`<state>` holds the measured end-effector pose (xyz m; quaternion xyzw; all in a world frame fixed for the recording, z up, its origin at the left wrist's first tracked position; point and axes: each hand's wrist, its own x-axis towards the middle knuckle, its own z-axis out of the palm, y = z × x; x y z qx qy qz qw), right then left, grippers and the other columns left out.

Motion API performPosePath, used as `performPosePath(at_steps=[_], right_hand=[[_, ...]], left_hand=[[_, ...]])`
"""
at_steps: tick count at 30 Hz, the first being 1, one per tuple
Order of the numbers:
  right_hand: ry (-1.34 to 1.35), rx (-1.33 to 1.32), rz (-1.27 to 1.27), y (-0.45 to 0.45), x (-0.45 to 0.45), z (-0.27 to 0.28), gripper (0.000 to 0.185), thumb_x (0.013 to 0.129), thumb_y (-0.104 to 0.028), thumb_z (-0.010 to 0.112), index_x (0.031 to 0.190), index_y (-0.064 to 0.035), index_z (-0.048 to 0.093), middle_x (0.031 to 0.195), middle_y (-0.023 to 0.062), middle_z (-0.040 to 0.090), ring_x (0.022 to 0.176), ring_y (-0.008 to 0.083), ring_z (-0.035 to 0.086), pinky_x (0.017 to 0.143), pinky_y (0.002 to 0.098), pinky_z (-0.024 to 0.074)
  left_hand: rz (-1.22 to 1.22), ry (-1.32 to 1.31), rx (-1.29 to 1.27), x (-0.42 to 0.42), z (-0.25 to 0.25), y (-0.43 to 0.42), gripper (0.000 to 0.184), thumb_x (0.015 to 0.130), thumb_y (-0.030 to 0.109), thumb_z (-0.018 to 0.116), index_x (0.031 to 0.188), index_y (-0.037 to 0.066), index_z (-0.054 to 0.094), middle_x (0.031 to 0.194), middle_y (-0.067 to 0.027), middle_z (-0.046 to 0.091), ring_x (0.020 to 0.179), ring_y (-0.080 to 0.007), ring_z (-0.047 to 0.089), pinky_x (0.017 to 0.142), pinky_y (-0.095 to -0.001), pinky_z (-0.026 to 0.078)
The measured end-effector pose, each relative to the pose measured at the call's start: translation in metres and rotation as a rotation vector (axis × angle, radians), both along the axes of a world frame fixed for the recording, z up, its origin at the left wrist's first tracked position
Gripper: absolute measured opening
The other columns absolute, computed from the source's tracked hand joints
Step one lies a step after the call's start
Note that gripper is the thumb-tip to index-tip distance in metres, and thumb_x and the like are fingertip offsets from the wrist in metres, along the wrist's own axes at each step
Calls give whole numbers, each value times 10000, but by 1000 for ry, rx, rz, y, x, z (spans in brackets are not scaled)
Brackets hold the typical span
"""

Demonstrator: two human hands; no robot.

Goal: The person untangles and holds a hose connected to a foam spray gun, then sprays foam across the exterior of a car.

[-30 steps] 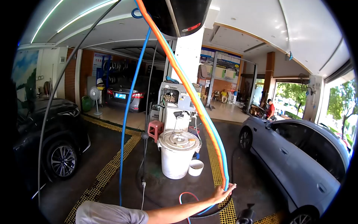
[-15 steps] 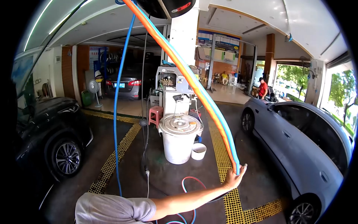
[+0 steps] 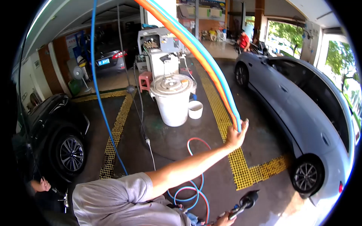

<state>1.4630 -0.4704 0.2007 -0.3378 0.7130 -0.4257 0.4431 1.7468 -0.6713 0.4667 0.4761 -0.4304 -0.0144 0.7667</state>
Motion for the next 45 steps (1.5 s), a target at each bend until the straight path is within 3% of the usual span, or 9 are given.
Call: performPosePath(at_steps=[13,14,23,25,29,30,35,41,45], right_hand=[[-107,-101,85,23,25,73,142,887,-96,603,1009,-38,558,734,56,582,411,136,499,359,265,409],[-102,-95,90,22,26,76,146,891,-103,605,1014,-37,561,744,57,595,412,137,505,361,265,412],[-87,-82,110,25,34,87,149,896,-144,632,1000,-38,622,758,41,643,487,101,539,387,262,433],[-106,-89,117,26,36,89,146,889,-134,637,999,-39,621,759,39,645,468,100,534,383,259,428],[-127,-112,114,26,37,93,132,924,-149,635,1005,-46,613,769,40,649,437,102,523,374,250,417],[-125,-112,113,26,39,97,132,924,-149,635,1005,-46,613,769,40,649,437,102,523,374,250,417],[-267,-205,2,23,52,132,131,988,-152,595,1070,-50,586,825,61,657,402,105,494,351,242,382],[-405,-300,-119,21,67,158,188,980,-173,606,1095,-31,565,861,100,630,406,120,455,416,265,421],[-431,-340,-129,25,65,160,175,979,-174,609,1087,-43,566,859,96,631,405,122,453,412,265,415]], left_hand=[[47,-49,-53,7,-5,0,435,994,238,654,654,58,451,537,-26,416,506,-132,401,506,-340,355],[97,-126,-63,8,-5,0,298,977,184,655,728,32,594,533,-104,558,467,-293,576,464,-392,402],[17,-117,-60,-9,-6,5,338,986,212,638,700,42,582,520,-133,521,476,-339,561,464,-423,398],[-12,-74,-59,-16,-5,6,428,985,206,670,642,56,461,529,-7,383,510,-118,343,491,-341,328],[-67,-44,-107,-29,3,3,438,994,203,649,632,53,454,512,-28,384,484,-132,357,483,-354,324],[-29,-122,-84,-29,4,5,312,977,173,639,705,46,555,525,-132,513,457,-308,549,455,-402,399],[-97,-146,-84,-41,13,5,213,983,202,625,870,21,636,628,-181,608,602,-366,659,503,-397,476],[-139,-90,-178,-65,22,3,361,998,180,624,678,44,525,507,-107,496,445,-274,534,450,-378,365],[-321,-48,-68,-81,29,2,184,980,174,615,878,20,616,644,-177,595,620,-361,651,538,-377,478]])
